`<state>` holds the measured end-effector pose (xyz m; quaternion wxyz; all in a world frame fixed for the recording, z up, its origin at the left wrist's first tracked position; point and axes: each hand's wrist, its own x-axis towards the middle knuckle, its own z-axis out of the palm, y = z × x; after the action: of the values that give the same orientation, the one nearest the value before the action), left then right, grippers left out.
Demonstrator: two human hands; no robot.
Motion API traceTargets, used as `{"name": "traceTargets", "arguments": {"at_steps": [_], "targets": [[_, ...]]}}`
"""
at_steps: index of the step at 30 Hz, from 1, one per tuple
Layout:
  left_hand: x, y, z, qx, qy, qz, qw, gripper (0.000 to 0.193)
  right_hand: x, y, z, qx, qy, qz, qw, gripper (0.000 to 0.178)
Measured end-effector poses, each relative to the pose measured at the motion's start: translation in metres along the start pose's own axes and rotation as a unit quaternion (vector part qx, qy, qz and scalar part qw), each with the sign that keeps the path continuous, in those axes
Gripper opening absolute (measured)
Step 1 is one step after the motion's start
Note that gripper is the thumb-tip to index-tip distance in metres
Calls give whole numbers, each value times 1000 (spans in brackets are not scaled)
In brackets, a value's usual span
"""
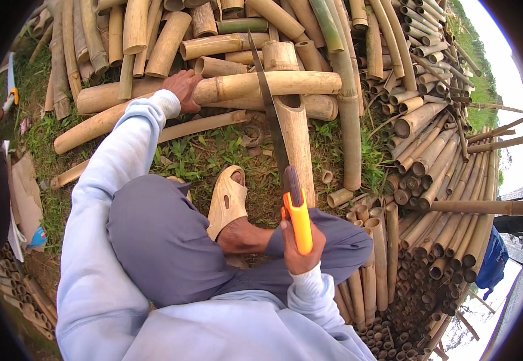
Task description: The person sits on the ground and uses a hand saw to cut bamboo poles into shorter sections. They repeatedly position a pole, saw through it, and move the cut pieces aside.
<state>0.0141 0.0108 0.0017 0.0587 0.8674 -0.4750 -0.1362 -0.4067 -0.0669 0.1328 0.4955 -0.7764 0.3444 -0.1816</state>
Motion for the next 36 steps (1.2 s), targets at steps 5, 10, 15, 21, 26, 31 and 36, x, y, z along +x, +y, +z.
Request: {"name": "traceTargets", "arguments": {"at_steps": [5, 10, 15, 21, 26, 31, 36], "targets": [[2, 4, 15, 1, 57, 17, 998, 68, -54, -31, -19, -87, -8, 15, 996, 28], [1, 0, 13, 4, 61, 30, 998, 70, -42, -31, -25, -46, -44, 11, 998, 8], [0, 8, 21, 10, 77, 30, 997, 71, -62, -20, -38, -75, -2, -38, 996, 24], [0, 16, 16, 28, 64, 11, 997, 67, 72, -17, 25, -7, 5, -31, 999, 16], [-14, 7, 28, 20, 134, 31, 990, 67, -12, -8, 1, -56, -7, -42, 998, 27], [-9, 9, 33, 45, 152, 24, 987, 68, 27, -22, 12, -20, -5, -10, 1000, 17], [-16, 9, 33, 76, 166, 53, 982, 71, 101, -21, 46, 7, -17, -21, 1000, 15]]}}
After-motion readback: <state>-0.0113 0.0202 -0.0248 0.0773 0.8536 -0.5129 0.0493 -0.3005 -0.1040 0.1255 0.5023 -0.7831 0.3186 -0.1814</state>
